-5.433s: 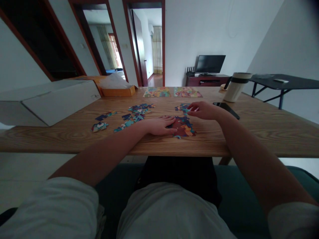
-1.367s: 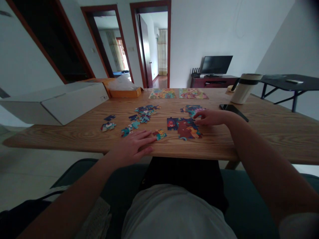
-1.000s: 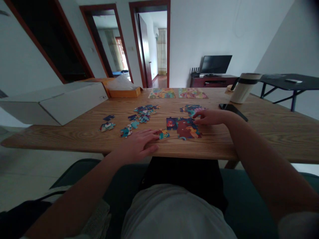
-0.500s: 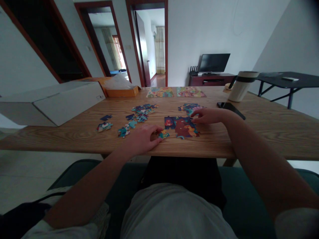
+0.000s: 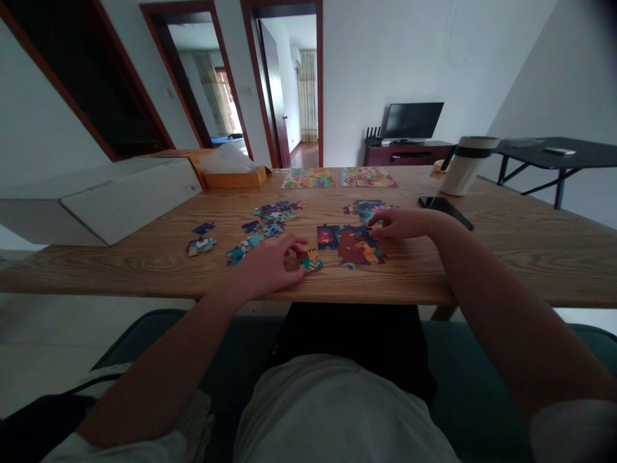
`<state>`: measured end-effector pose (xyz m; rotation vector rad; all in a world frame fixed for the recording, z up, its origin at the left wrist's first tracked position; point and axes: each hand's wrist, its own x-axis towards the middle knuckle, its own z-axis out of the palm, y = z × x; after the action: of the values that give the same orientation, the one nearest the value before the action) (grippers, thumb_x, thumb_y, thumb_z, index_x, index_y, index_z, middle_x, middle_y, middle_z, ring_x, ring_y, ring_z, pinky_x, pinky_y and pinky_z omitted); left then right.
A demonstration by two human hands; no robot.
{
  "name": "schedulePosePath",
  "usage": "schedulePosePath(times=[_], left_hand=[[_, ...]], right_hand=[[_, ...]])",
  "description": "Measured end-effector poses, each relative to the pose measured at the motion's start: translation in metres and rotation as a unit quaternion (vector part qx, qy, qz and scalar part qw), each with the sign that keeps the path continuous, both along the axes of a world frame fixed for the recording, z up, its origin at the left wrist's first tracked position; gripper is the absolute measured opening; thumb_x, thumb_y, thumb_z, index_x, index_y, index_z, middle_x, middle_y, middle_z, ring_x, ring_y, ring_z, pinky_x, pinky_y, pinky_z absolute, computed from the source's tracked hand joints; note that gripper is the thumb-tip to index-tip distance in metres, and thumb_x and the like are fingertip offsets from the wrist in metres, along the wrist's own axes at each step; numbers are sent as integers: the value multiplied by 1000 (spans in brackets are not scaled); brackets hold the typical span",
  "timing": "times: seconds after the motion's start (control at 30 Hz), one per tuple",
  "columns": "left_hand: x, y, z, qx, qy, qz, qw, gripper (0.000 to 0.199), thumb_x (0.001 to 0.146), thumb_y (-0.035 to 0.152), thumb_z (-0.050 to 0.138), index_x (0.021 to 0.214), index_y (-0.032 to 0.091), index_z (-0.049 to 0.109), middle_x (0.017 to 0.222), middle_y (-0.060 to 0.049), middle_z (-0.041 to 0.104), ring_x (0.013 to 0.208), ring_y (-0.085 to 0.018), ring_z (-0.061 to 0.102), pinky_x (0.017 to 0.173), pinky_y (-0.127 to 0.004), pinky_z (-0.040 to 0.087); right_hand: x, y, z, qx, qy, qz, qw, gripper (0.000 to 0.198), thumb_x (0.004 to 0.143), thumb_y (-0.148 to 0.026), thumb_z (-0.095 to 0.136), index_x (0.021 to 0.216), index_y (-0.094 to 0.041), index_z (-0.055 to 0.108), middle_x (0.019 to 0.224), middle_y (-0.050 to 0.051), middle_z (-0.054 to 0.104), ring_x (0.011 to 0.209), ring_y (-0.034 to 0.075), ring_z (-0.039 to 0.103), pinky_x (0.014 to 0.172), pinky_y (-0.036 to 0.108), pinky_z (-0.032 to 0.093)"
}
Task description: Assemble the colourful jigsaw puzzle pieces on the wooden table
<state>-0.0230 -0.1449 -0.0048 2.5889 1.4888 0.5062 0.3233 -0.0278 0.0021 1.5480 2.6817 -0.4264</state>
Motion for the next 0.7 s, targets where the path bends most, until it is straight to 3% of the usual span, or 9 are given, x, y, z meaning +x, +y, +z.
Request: schedulePosePath(times=[0.1, 0.2, 0.3, 0.4, 0.7], left_hand=[[14, -9, 5, 26, -4, -31, 999, 47, 79, 35, 70, 124, 25, 63, 119, -4, 72, 108, -25, 67, 98, -39, 52], [42, -13, 6, 27, -23, -117, 993, 43, 79, 32, 72, 120, 24, 64, 115, -3, 73, 104, -23, 68, 96, -35, 52], [76, -9, 1, 14, -25, -196, 980, 41, 81, 35, 74, 118, 20, 66, 116, -6, 73, 107, -24, 68, 99, -36, 51], [100, -2, -6, 24, -6, -221, 975, 44, 83, 37, 73, 121, 16, 67, 119, -11, 73, 110, -27, 67, 103, -41, 50], [97, 0, -15, 53, 4, -240, 969, 34, 88, 36, 64, 117, 19, 72, 123, -10, 70, 118, -27, 62, 111, -43, 43]], right_hand=[[0, 0, 0, 3, -1, 2, 1000, 46, 90, -53, 60, 123, -24, 73, 127, 12, 71, 112, 32, 67, 99, 43, 51], [0, 1, 0, 8, -2, 1, 1000, 44, 89, -53, 61, 122, -26, 73, 125, 11, 72, 111, 31, 66, 99, 43, 51], [0, 0, 0, 1, 1, 0, 1000, 43, 90, -53, 60, 123, -28, 73, 123, 10, 72, 110, 31, 67, 98, 42, 52], [0, 0, 0, 0, -3, 1, 1000, 45, 91, -53, 58, 125, -27, 72, 123, 10, 72, 109, 31, 68, 96, 41, 53], [-3, -1, 1, 17, -5, 4, 1000, 46, 89, -56, 60, 123, -29, 73, 122, 10, 72, 113, 32, 65, 100, 44, 50]])
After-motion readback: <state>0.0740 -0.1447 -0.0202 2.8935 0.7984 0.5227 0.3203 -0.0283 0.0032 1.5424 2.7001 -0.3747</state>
